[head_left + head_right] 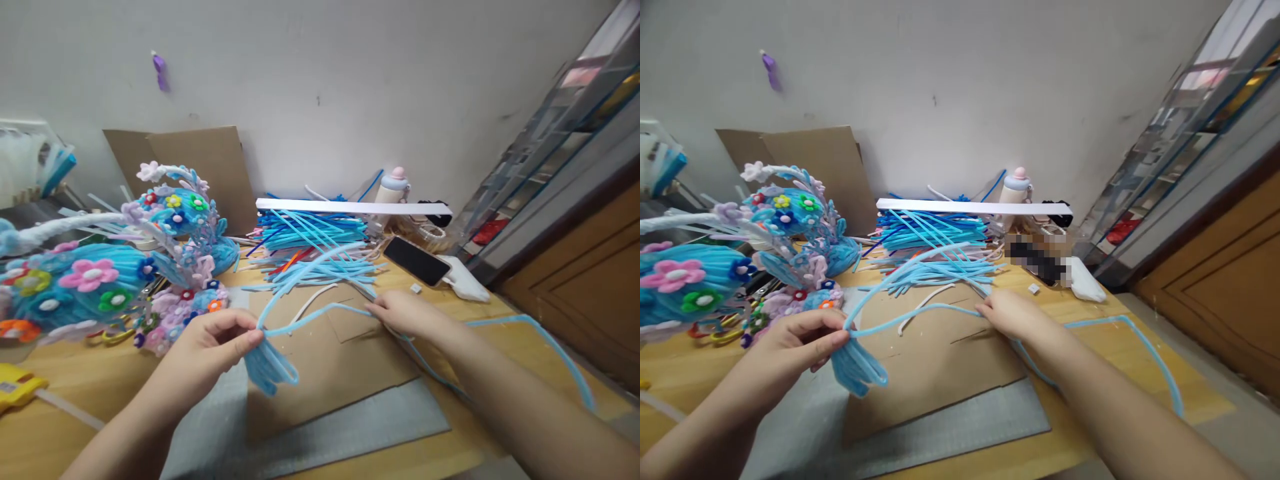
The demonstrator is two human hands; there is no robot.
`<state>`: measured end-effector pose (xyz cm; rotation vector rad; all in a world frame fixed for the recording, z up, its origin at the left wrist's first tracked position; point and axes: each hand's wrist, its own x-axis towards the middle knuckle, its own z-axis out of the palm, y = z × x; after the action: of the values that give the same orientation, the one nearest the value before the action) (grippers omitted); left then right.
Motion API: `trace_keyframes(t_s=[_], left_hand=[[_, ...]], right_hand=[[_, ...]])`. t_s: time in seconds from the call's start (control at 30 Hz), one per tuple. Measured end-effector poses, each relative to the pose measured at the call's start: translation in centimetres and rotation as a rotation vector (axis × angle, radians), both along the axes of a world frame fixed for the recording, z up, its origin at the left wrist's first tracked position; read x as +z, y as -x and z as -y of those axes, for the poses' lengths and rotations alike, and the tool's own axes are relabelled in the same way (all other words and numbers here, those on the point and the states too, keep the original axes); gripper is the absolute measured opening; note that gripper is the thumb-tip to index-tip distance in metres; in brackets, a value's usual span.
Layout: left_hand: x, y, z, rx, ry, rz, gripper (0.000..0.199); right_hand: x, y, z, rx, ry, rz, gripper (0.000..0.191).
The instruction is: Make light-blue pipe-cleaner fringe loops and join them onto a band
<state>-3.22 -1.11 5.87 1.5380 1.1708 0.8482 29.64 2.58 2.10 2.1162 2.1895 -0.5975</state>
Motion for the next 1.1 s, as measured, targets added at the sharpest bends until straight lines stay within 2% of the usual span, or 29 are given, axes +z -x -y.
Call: trace_keyframes(t_s=[0.17, 0.27, 0.33, 0.4, 0.5, 0.6, 0.7, 0.8, 0.87, 0.97, 1.1], left_hand=[[-0.4, -0.6, 0.1, -0.063, 0.023, -0.056, 0.020], [-0.6, -0.7, 0.0, -0.058, 0.031, -0.048, 0.020], [-0.9, -0.7, -0.2, -0.035, 0.056, -0.028, 0.020], [-1.4, -0.7, -0.5, -0.016, 0.081, -0.009, 0.020], [-2.0, -0.8, -1.0, -0.018, 0.115, 0.024, 0.020], [-2.0, -1.2, -2.0, -0.076, 0.120, 0.051, 0.021], [-1.1, -1.9, -3.0, -0.137, 0.066, 0.026, 0.018], [0.0, -2.9, -3.8, -0.177, 0.033, -0.002, 0.016], [0.4, -3.6, -4.0, -0.183, 0.057, 0.045, 0.015], [0.4, -4.2, -4.0, -0.177, 0.104, 0.148, 0.019], [-0.2, -4.2, -4.0, -0.143, 0.091, 0.126, 0.022]], right_hand=[[-1.6, 3.0, -2.4, -0.083, -0.062, 0.060, 0.041], [-2.9, 4.7, -2.3, -0.118, -0.077, 0.045, 0.067], [-3.7, 5.6, -1.8, -0.121, -0.117, 0.001, 0.073], [-4.4, 6.1, -1.3, -0.100, -0.162, -0.075, 0.068], [-4.6, 6.4, -1.2, -0.054, -0.196, -0.212, 0.040], [-3.2, 6.4, -1.5, 0.000, -0.229, -0.327, 0.015], [-0.3, 6.5, -1.6, 0.052, -0.247, -0.496, 0.016], [2.9, 6.9, -1.1, 0.093, -0.193, -0.906, 0.020], [4.3, 7.1, -0.5, 0.093, -0.149, -1.137, 0.021], [4.8, 7.4, 0.0, 0.003, -0.045, -1.355, 0.021], [4.1, 7.8, 0.0, -0.057, 0.023, -1.442, 0.015]])
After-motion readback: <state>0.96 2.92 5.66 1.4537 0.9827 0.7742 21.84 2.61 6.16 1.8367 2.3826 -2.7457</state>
